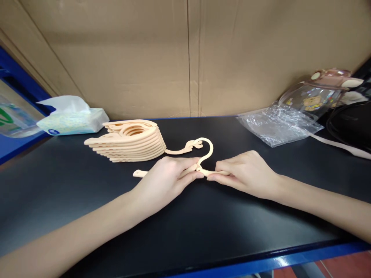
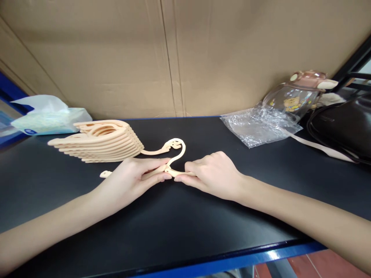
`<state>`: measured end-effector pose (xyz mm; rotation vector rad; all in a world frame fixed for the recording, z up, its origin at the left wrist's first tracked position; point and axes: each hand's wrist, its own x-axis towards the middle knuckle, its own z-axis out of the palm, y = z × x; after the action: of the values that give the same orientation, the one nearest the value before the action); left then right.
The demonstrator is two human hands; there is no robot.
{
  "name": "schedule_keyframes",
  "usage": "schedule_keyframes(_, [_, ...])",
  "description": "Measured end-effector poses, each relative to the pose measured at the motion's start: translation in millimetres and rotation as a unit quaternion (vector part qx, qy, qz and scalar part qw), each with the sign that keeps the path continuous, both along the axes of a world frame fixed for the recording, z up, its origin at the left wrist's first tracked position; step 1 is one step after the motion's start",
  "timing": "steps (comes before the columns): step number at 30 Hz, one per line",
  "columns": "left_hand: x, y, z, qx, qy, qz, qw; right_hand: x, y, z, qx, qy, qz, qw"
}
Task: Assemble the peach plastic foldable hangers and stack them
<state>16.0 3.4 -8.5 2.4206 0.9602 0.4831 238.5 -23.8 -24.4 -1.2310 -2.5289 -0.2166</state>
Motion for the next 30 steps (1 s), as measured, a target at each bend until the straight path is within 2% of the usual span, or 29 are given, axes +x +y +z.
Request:
schedule_keyframes(14, [-6, 2, -12.5, 0.118, 0.025, -0.026, 0.992, 1, 0, 4, -0.076, 0.044, -0.001, 0.996])
schedule_keyframes(23, [-3, -3, -11.9, 0.206, 0.070, -0.032, 0.976, 7, 12, 3, -0.078, 0.039, 0.072, 0.994])
schedule_keyframes(26, [-3, -4, -13.1, 0.215, 0.075, -0.036, 0.973, 9, 13, 12, -0.011, 0.052, 0.048, 0.997])
schedule_keyframes(30, [-2, -5, -12.6, 0.208, 0.076, -0.042, 0.974, 26, 9, 41, 0.178, 0.120, -0.060, 0.975])
